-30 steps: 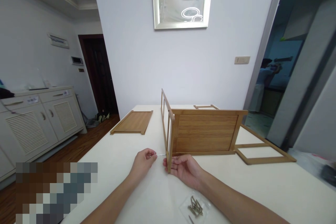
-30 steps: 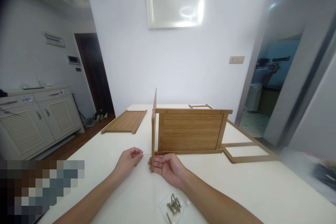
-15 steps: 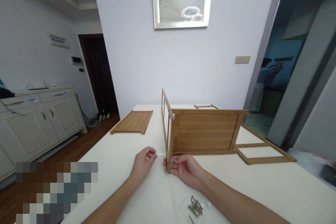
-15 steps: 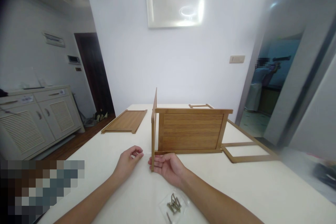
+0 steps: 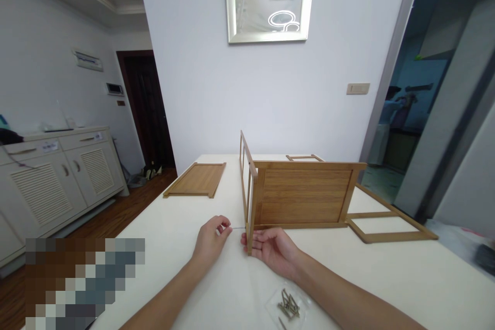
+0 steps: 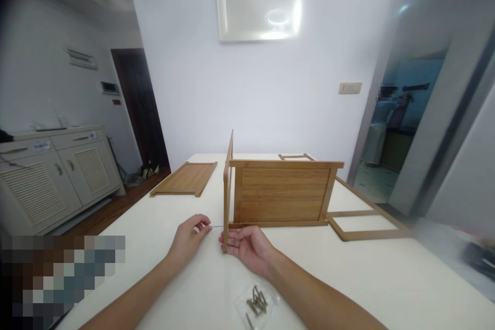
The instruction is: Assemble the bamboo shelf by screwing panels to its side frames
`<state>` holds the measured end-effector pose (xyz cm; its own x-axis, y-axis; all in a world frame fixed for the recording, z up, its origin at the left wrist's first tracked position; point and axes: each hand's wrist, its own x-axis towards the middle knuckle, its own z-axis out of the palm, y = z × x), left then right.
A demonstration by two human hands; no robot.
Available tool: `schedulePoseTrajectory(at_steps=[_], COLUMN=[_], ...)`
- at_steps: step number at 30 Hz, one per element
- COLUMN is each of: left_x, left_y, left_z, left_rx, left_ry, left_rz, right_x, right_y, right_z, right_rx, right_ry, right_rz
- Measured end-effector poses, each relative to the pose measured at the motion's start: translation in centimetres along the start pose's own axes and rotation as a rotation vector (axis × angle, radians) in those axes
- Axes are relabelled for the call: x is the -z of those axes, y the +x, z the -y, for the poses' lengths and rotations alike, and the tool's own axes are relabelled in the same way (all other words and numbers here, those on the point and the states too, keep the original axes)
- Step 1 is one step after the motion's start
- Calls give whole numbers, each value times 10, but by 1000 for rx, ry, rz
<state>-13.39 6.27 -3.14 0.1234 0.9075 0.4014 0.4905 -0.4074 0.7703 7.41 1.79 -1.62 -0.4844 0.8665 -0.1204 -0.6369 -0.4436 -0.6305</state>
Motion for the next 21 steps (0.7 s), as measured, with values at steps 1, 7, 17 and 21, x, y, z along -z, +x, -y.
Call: schedulePoseTrajectory(at_steps=[1, 7, 17, 21], left_x=[0, -4, -1, 1], left_y=[0, -1, -2, -2], left_z=[-1, -4, -4, -6], left_rx=[5, 73, 24, 13], left_ry=[-6, -62, -62, -16], left_rz=[-3, -16, 40, 42], right_x=[0, 0, -3, -4], right_y=[0, -1, 0, -1], right_z=[0, 0, 0, 0], right_rx=[-1, 5, -8, -4], right_ry=[0, 4, -10, -19], right_rz=[-1, -1, 26, 41])
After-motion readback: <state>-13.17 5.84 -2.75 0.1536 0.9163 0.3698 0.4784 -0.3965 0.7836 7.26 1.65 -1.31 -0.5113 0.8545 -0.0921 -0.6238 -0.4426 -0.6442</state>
